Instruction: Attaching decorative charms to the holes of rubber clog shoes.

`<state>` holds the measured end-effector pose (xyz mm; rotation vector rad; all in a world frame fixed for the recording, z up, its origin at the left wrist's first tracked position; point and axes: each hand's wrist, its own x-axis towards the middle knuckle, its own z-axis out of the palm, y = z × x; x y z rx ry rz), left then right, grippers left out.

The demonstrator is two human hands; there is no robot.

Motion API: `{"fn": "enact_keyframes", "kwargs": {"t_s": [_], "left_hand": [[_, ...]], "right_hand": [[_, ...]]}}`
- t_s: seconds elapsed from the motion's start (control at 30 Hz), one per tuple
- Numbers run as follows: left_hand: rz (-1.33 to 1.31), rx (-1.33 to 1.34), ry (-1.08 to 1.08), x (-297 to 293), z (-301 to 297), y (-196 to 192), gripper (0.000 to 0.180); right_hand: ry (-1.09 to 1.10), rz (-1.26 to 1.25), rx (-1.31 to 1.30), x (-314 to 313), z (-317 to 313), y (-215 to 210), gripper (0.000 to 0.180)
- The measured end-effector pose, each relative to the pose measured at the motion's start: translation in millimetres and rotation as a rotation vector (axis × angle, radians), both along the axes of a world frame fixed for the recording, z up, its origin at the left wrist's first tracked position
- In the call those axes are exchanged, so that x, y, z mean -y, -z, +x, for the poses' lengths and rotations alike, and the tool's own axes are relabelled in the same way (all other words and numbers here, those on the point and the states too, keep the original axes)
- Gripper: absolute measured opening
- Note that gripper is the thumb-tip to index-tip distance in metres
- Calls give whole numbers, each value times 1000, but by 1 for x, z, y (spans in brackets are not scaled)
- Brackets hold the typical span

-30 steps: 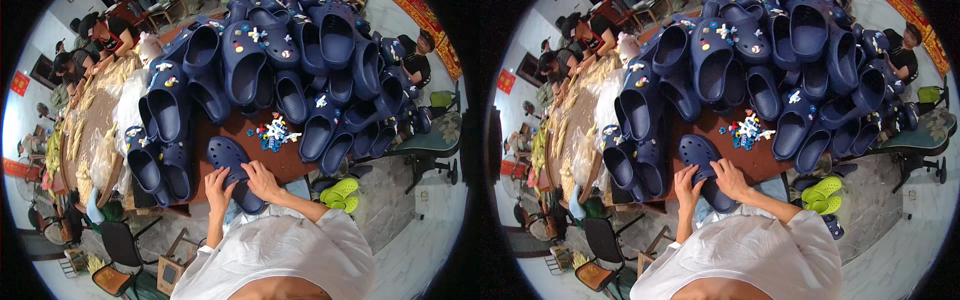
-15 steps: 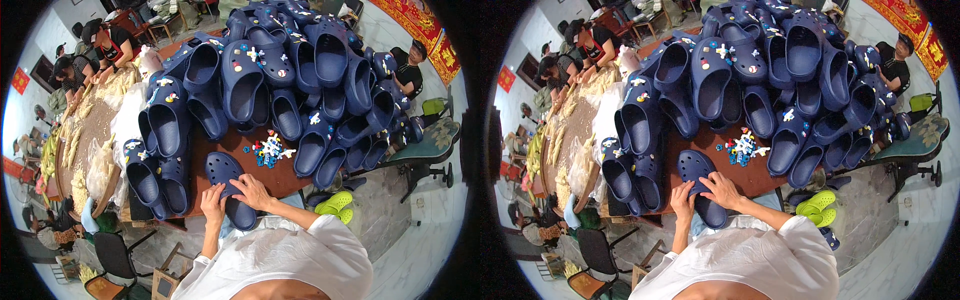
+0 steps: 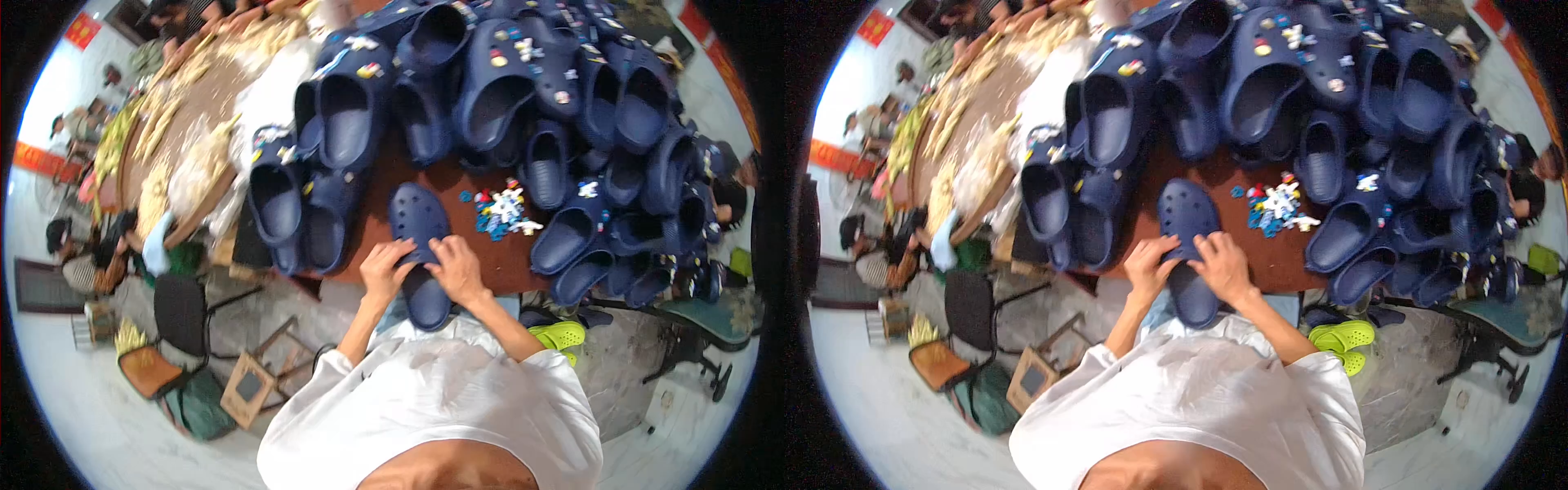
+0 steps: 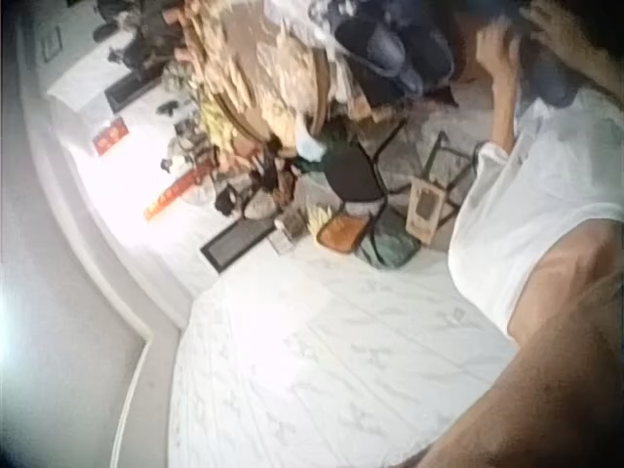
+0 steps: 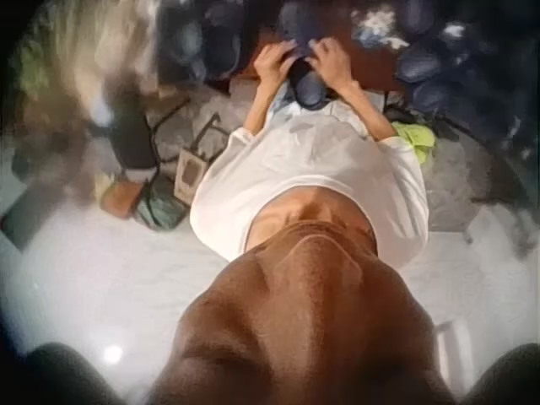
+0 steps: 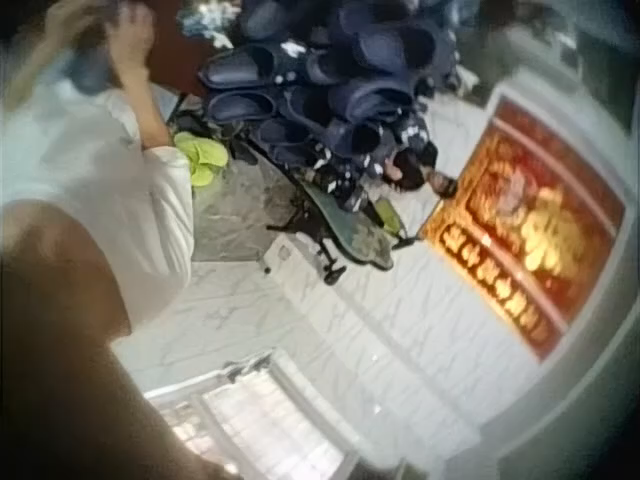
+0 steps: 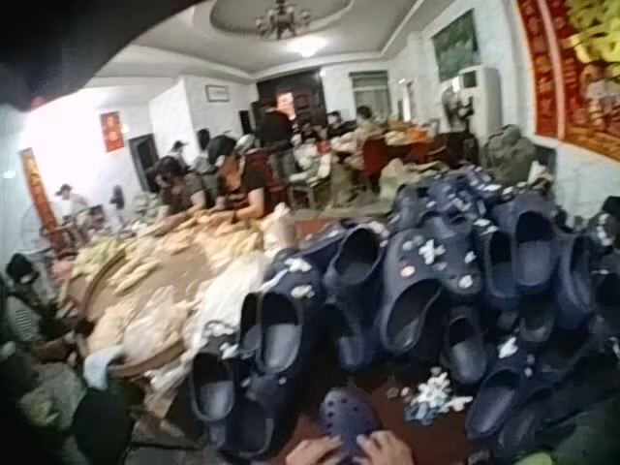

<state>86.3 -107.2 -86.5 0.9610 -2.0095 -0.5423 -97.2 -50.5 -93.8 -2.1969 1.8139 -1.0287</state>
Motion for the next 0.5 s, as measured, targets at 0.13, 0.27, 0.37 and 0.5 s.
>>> {"fn": "enact_keyframes", "kwargs": {"t_s": [0.13,0.27,0.37,0.5], "left_hand": [[-5,-26,-64,-2,-1,3,30],[-16,-66,-100,-6,-1,7,30],[5,-91,-58,-10,-4,7,35],[49,-101,-100,-17,-2,2,40]], "right_hand": [[-53,20,33,-1,0,2,50],[-70,31,62,-4,2,7,49],[0,17,136,-11,3,12,51],[49,97,81,-18,8,1,63]]}}
